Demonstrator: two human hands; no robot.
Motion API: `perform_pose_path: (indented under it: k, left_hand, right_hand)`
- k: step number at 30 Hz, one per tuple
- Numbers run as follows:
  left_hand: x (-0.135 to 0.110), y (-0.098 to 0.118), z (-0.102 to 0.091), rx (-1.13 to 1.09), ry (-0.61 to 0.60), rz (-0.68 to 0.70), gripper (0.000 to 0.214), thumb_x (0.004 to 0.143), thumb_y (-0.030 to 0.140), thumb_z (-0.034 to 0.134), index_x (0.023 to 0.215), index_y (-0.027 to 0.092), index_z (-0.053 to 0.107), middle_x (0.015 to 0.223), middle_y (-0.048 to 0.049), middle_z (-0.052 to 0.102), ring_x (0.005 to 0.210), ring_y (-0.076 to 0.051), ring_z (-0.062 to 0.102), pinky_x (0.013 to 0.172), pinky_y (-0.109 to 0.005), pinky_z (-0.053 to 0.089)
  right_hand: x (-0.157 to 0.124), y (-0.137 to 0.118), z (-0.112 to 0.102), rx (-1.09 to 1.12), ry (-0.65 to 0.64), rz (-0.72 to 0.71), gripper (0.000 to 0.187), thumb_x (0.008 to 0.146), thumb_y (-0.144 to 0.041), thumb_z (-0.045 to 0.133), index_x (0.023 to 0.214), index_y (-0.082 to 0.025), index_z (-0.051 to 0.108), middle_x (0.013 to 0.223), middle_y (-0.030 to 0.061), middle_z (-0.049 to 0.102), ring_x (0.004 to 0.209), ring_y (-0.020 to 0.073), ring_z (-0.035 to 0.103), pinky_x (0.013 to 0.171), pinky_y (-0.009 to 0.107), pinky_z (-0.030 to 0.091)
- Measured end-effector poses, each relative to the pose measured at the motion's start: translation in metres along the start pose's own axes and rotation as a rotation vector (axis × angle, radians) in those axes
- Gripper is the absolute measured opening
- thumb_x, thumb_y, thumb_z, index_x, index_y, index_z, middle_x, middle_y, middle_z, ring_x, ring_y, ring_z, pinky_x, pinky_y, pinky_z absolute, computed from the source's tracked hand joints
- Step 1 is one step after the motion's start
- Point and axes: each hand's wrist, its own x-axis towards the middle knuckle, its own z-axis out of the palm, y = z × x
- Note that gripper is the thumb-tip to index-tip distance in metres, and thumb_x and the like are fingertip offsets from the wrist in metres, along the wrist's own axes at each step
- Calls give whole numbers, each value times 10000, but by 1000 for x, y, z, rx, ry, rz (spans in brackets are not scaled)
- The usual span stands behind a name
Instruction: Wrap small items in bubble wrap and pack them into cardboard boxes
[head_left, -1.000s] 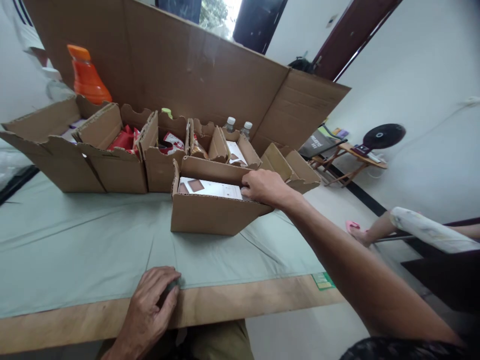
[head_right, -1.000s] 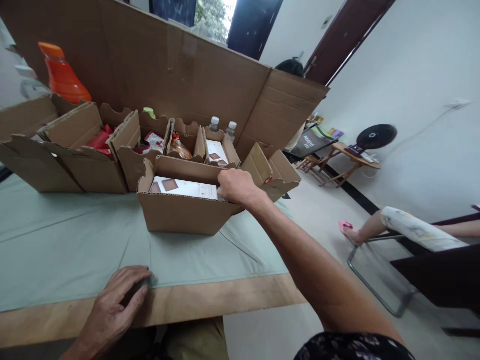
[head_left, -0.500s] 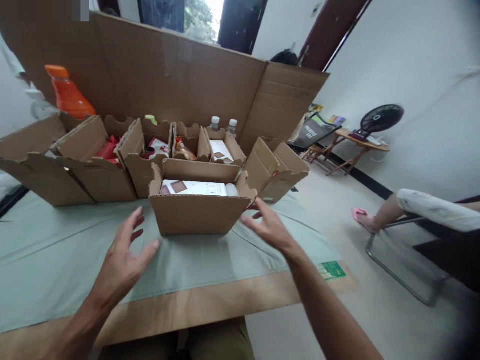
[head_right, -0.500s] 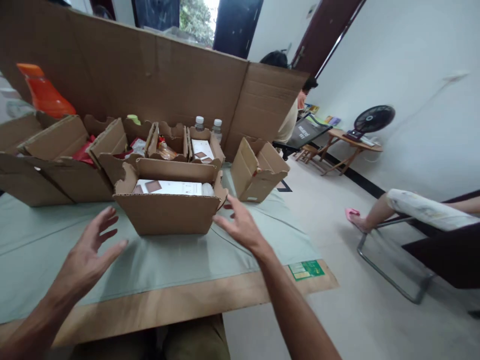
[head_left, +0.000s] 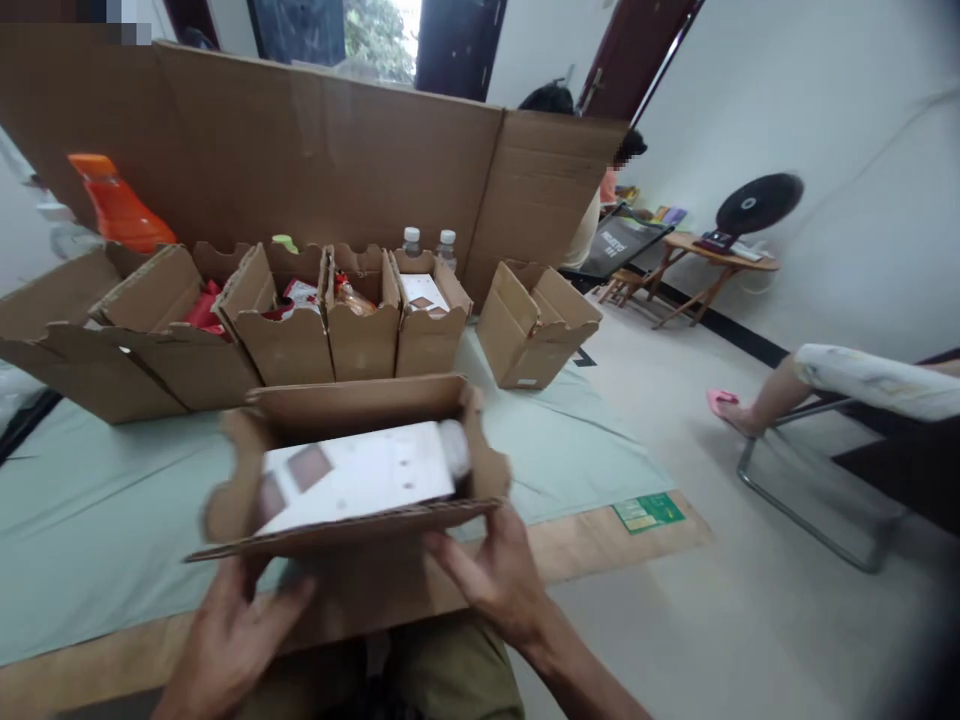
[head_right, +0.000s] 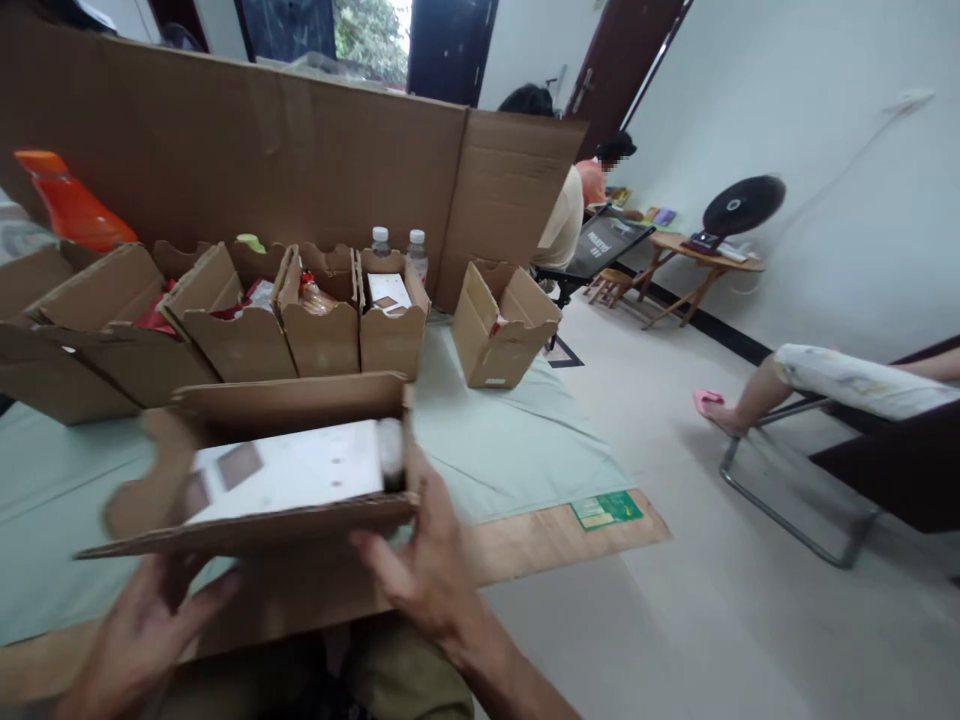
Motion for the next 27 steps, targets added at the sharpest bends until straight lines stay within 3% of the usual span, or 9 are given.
perform_pose_path:
  k: [3,6,11,14,20,23,25,27]
  left_hand:
    - [19,14,-21,-18,160,-80,692,836,475,761,1450,280,508,1306,-82,683,1211,-331,664,1041,-483,574]
    - [39,34,-4,-53,134,-56,720,778,462,806,1401,226,532,1285,-103,683,1145,-317,686,1019,-468,579]
    - [15,40,52,-75,-61,39,477,845,362,736,1277,197,620,1177,-113,724,1220,-315,650,1012,-418,564]
    - [12,35,67,-81,-143,28,451,837,348,711,1251,188,627,1174,-110,725,1189,-313,657,988,-426,563]
    - [79,41,96,-180,-262,89,520,737,317,710,1224,164,610,1271,-134,694,1219,-312,629,1044,-428,504]
    - [103,41,114,-268,-341,73,592,703,318,688,1260,146,588,1265,-143,691,1189,-311,645,1015,-421,514]
    - [102,34,120,-253,-358,56,592,725,319,672,1288,158,584,1297,-137,676,1206,-306,637,1027,-423,504]
    - [88,25,119,-175,-329,19,605,764,343,666,1338,185,564,1358,-135,642,1217,-300,623,1024,-434,503]
  right_hand:
    - [28,-16,20,82,-82,-74,722,808,-371,756,1471,-253,498,1403,115,642,1268,332,605,1091,523,505]
    - [39,-13,11,106,-6,-9,613,824,-426,734,1380,-225,575,1302,121,699,1182,331,655,1035,519,542]
    - [-24,19,-33,-92,205,98,550,866,-466,725,1338,-206,616,1288,151,706,1231,367,645,1041,547,538]
    - [-60,35,-35,-189,348,116,583,875,-481,722,1375,-203,606,1292,151,702,1244,373,639,1048,564,529]
    - [-83,57,-30,-146,438,85,579,911,-417,698,1433,-204,568,1309,153,684,1264,359,625,1071,545,511]
    - [-87,79,-53,-55,425,120,520,927,-400,685,1405,-221,587,1237,139,705,1140,315,679,969,475,573]
    - [-80,98,-75,30,409,166,556,935,-423,676,1446,-238,556,1276,143,699,1123,297,688,905,428,598]
    - [-65,117,-97,112,371,199,652,915,-483,691,1499,-258,510,1415,151,643,1233,313,654,906,412,604]
